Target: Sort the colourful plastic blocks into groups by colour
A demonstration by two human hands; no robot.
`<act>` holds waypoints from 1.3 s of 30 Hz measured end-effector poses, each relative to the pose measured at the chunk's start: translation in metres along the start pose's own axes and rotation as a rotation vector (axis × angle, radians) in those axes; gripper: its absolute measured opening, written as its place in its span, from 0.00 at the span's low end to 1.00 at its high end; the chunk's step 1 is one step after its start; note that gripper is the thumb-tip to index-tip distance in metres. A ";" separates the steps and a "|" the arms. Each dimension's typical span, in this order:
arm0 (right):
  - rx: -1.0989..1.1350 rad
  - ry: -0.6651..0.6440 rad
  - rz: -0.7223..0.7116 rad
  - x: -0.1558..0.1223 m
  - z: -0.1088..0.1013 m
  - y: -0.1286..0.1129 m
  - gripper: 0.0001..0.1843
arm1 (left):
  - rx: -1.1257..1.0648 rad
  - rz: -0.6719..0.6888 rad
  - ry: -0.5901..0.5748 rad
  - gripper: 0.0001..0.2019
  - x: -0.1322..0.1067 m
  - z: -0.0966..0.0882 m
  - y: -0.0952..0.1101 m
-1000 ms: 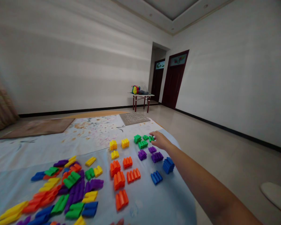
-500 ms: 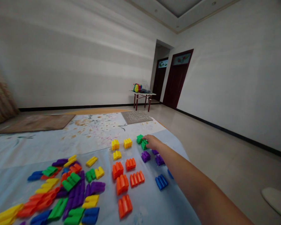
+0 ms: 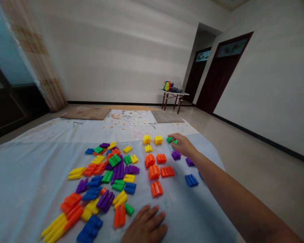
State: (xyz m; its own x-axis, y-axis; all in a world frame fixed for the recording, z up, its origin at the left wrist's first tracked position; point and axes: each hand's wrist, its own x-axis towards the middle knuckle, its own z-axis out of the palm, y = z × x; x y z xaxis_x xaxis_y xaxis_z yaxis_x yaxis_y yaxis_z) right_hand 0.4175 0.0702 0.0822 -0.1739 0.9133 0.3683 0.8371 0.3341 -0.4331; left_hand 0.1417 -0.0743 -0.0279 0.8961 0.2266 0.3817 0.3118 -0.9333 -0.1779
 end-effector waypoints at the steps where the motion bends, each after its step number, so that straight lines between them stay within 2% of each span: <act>1: 0.058 0.001 -0.077 -0.009 0.003 -0.018 0.20 | -0.007 -0.021 -0.044 0.15 0.001 -0.005 0.003; 3: 0.170 -0.038 -0.213 -0.029 0.011 -0.056 0.17 | -0.060 -0.066 -0.131 0.21 0.002 -0.011 0.009; 6: 0.244 -0.190 -0.346 -0.056 0.032 -0.106 0.16 | -0.177 -0.146 -0.250 0.28 0.003 -0.020 0.020; 8: 0.203 -0.273 -0.370 -0.066 0.049 -0.129 0.17 | -0.280 -0.200 -0.309 0.30 0.003 -0.030 0.026; 11: 0.048 -0.373 -0.376 -0.071 0.072 -0.145 0.17 | -0.417 -0.285 -0.371 0.28 0.003 -0.056 0.029; 14: -0.104 -0.421 -0.353 -0.070 0.087 -0.152 0.18 | -0.407 -0.480 -0.320 0.18 -0.005 -0.084 0.018; 17: -0.205 -0.428 -0.298 -0.071 0.093 -0.157 0.19 | -0.233 -0.702 -0.104 0.16 -0.030 -0.098 -0.015; 20: -0.249 -0.419 -0.262 -0.073 0.093 -0.161 0.15 | 0.001 -0.912 0.072 0.19 -0.067 -0.096 -0.061; 22: -0.245 -0.400 -0.250 -0.075 0.093 -0.162 0.15 | 0.125 -1.051 0.096 0.21 -0.092 -0.090 -0.087; 24: -0.223 -0.376 -0.237 -0.078 0.092 -0.160 0.20 | 0.202 -1.172 0.061 0.23 -0.114 -0.083 -0.105; 27: -0.164 -0.343 -0.229 -0.085 0.091 -0.156 0.28 | 0.252 -1.351 -0.002 0.26 -0.137 -0.072 -0.115; 31: -0.111 -0.338 -0.225 -0.100 0.087 -0.150 0.27 | 0.151 -1.532 -0.075 0.28 -0.151 -0.060 -0.117; 36: -0.027 -0.500 -0.276 -0.117 0.078 -0.145 0.25 | 0.009 -1.621 -0.058 0.29 -0.158 -0.060 -0.122; 39: 0.022 -0.486 -0.311 -0.117 0.071 -0.144 0.25 | -0.011 -1.626 -0.012 0.27 -0.162 -0.064 -0.125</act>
State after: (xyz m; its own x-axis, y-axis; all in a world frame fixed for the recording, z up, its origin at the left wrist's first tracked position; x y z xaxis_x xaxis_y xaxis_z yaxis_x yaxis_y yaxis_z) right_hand 0.2805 -0.0687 0.0435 -0.6330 0.7716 0.0628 0.6982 0.6041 -0.3841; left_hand -0.0631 -0.0121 -0.0096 -0.3559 0.9235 0.1431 0.8780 0.2779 0.3898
